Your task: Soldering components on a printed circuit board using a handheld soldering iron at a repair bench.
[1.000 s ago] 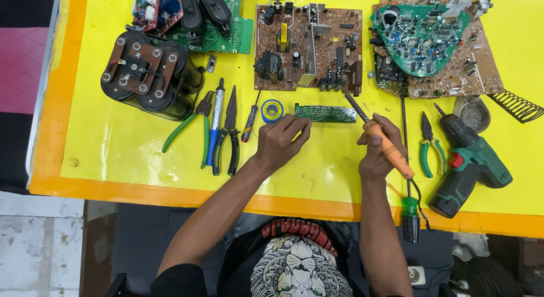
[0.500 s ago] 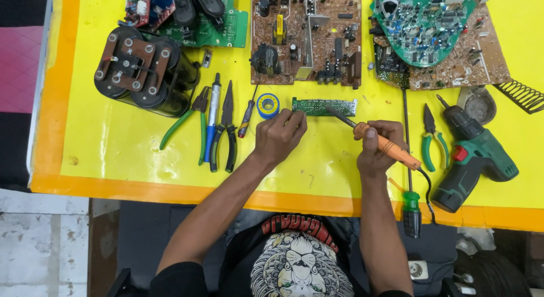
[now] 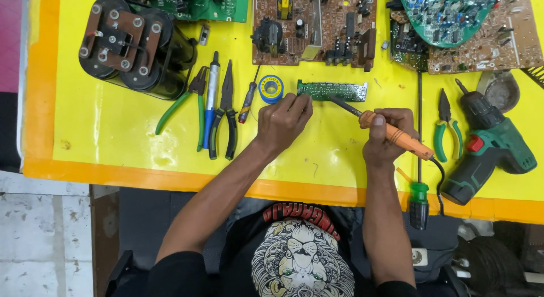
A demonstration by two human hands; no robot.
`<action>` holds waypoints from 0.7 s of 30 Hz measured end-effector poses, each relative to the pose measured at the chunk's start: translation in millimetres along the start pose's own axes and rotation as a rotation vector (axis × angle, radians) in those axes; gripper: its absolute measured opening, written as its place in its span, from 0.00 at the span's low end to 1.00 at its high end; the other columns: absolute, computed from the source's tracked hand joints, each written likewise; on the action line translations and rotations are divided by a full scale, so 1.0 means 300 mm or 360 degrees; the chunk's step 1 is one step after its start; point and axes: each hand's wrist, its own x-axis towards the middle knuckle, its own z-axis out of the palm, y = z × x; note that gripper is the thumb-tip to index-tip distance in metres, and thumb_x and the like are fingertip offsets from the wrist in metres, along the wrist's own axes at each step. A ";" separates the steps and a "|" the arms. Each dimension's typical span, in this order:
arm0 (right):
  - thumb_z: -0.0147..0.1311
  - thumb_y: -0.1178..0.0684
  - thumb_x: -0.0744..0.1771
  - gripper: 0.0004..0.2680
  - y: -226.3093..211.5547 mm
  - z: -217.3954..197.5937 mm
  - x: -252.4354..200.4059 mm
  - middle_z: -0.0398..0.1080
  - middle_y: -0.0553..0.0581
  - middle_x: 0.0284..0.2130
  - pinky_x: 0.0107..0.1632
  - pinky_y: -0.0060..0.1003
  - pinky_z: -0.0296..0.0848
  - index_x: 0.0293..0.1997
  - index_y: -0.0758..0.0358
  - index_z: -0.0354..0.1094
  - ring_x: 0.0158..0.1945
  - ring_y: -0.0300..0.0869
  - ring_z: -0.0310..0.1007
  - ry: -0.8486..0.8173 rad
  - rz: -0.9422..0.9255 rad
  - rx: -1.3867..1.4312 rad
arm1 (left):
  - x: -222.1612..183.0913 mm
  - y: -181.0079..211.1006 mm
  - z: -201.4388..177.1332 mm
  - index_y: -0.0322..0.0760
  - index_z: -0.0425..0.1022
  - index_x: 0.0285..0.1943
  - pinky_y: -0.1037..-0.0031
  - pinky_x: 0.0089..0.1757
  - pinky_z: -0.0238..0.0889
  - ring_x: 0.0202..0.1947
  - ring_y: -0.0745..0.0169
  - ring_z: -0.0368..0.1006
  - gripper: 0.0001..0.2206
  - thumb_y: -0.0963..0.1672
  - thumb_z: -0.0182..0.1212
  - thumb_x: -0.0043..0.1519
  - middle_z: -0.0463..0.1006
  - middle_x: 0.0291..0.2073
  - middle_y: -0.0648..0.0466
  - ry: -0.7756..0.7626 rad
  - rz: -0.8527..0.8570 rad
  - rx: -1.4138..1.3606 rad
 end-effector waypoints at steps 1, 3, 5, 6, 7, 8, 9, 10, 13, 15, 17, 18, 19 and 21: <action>0.58 0.48 0.71 0.14 -0.007 0.010 0.000 0.64 0.61 0.13 0.25 0.33 0.59 0.38 0.75 0.73 0.19 0.41 0.67 -0.0002 0.0003 -0.0001 | 0.000 0.000 -0.001 0.41 0.78 0.36 0.84 0.17 0.58 0.10 0.73 0.63 0.03 0.42 0.66 0.62 0.69 0.21 0.60 -0.0002 -0.0003 -0.0001; 0.57 0.46 0.71 0.15 -0.019 0.028 0.000 0.65 0.60 0.13 0.25 0.33 0.59 0.38 0.74 0.73 0.19 0.40 0.66 0.0019 -0.0011 -0.0053 | 0.001 0.003 -0.003 0.41 0.77 0.36 0.84 0.17 0.58 0.11 0.73 0.63 0.03 0.42 0.66 0.62 0.69 0.21 0.61 -0.0003 -0.0003 0.0025; 0.57 0.47 0.71 0.14 -0.010 0.013 -0.002 0.64 0.60 0.13 0.25 0.33 0.59 0.38 0.74 0.73 0.19 0.40 0.67 0.0025 -0.0005 -0.0053 | 0.001 0.006 -0.004 0.41 0.77 0.36 0.84 0.16 0.58 0.11 0.73 0.64 0.03 0.42 0.67 0.62 0.70 0.21 0.60 -0.0013 0.0000 0.0023; 0.58 0.47 0.71 0.14 -0.005 0.006 0.001 0.63 0.60 0.13 0.25 0.34 0.59 0.39 0.75 0.74 0.20 0.41 0.68 0.0031 -0.0004 -0.0049 | 0.003 0.006 -0.004 0.41 0.78 0.36 0.83 0.16 0.58 0.11 0.73 0.64 0.03 0.42 0.67 0.61 0.70 0.21 0.60 -0.0018 0.0005 0.0024; 0.58 0.47 0.71 0.14 -0.013 0.010 0.001 0.63 0.60 0.13 0.25 0.34 0.59 0.39 0.75 0.74 0.20 0.41 0.68 0.0030 -0.0003 -0.0050 | 0.003 0.007 0.000 0.41 0.78 0.36 0.83 0.16 0.58 0.11 0.73 0.64 0.03 0.42 0.67 0.61 0.70 0.21 0.60 -0.0019 0.0003 0.0024; 0.59 0.47 0.71 0.14 -0.020 0.016 0.001 0.63 0.60 0.13 0.25 0.34 0.60 0.39 0.74 0.74 0.20 0.40 0.68 0.0039 0.0001 -0.0056 | 0.003 0.008 0.003 0.41 0.77 0.36 0.83 0.16 0.57 0.11 0.72 0.64 0.03 0.42 0.67 0.61 0.70 0.21 0.60 -0.0012 0.0003 0.0033; 0.59 0.47 0.71 0.14 -0.028 0.021 0.001 0.63 0.59 0.14 0.26 0.34 0.60 0.39 0.74 0.74 0.20 0.40 0.67 0.0049 0.0004 -0.0062 | 0.004 0.008 0.006 0.41 0.77 0.36 0.83 0.16 0.57 0.11 0.72 0.64 0.03 0.42 0.67 0.61 0.70 0.21 0.60 -0.0004 0.0002 0.0043; 0.59 0.47 0.71 0.14 -0.020 0.018 0.002 0.63 0.59 0.14 0.26 0.34 0.60 0.39 0.74 0.74 0.20 0.40 0.67 0.0048 0.0004 -0.0061 | 0.002 0.007 0.007 0.41 0.77 0.36 0.83 0.16 0.57 0.11 0.72 0.64 0.03 0.42 0.67 0.61 0.70 0.21 0.60 -0.0004 0.0002 0.0044; 0.58 0.47 0.70 0.15 -0.006 0.013 0.002 0.65 0.60 0.14 0.25 0.35 0.61 0.39 0.75 0.73 0.20 0.43 0.69 0.0039 0.0016 -0.0045 | -0.001 0.008 0.005 0.41 0.78 0.38 0.83 0.17 0.58 0.12 0.71 0.66 0.03 0.42 0.67 0.62 0.71 0.22 0.59 -0.0028 -0.0026 0.0031; 0.59 0.47 0.71 0.14 -0.012 0.018 0.001 0.64 0.60 0.13 0.25 0.35 0.61 0.39 0.74 0.74 0.19 0.42 0.68 0.0041 0.0006 -0.0057 | 0.002 0.012 0.001 0.41 0.79 0.38 0.83 0.17 0.58 0.12 0.71 0.67 0.03 0.42 0.67 0.62 0.72 0.22 0.59 -0.0035 -0.0011 0.0041; 0.59 0.47 0.71 0.14 -0.020 0.019 0.003 0.64 0.60 0.13 0.25 0.35 0.60 0.39 0.75 0.74 0.19 0.42 0.68 0.0037 0.0007 -0.0060 | 0.012 0.017 -0.008 0.40 0.79 0.39 0.83 0.17 0.59 0.12 0.70 0.68 0.03 0.42 0.68 0.62 0.72 0.23 0.58 -0.0044 -0.0011 0.0052; 0.59 0.47 0.71 0.15 -0.024 0.019 0.006 0.63 0.60 0.13 0.25 0.35 0.60 0.39 0.75 0.74 0.19 0.43 0.68 0.0032 0.0007 -0.0065 | 0.018 0.019 -0.012 0.40 0.79 0.39 0.82 0.17 0.59 0.12 0.70 0.68 0.03 0.42 0.68 0.62 0.72 0.23 0.57 -0.0053 -0.0011 0.0061; 0.59 0.47 0.71 0.15 -0.021 0.018 0.001 0.63 0.60 0.13 0.25 0.35 0.60 0.39 0.75 0.74 0.19 0.43 0.68 0.0034 0.0006 -0.0066 | 0.018 0.020 -0.012 0.40 0.79 0.39 0.82 0.17 0.59 0.12 0.70 0.68 0.03 0.42 0.68 0.62 0.72 0.23 0.57 -0.0052 -0.0009 0.0060; 0.60 0.48 0.71 0.14 -0.015 0.015 -0.005 0.66 0.61 0.14 0.25 0.34 0.61 0.40 0.74 0.74 0.20 0.42 0.70 0.0043 -0.0003 -0.0087 | 0.020 0.023 -0.010 0.40 0.78 0.40 0.82 0.17 0.59 0.13 0.70 0.68 0.03 0.42 0.67 0.62 0.72 0.24 0.58 -0.0038 0.0003 0.0111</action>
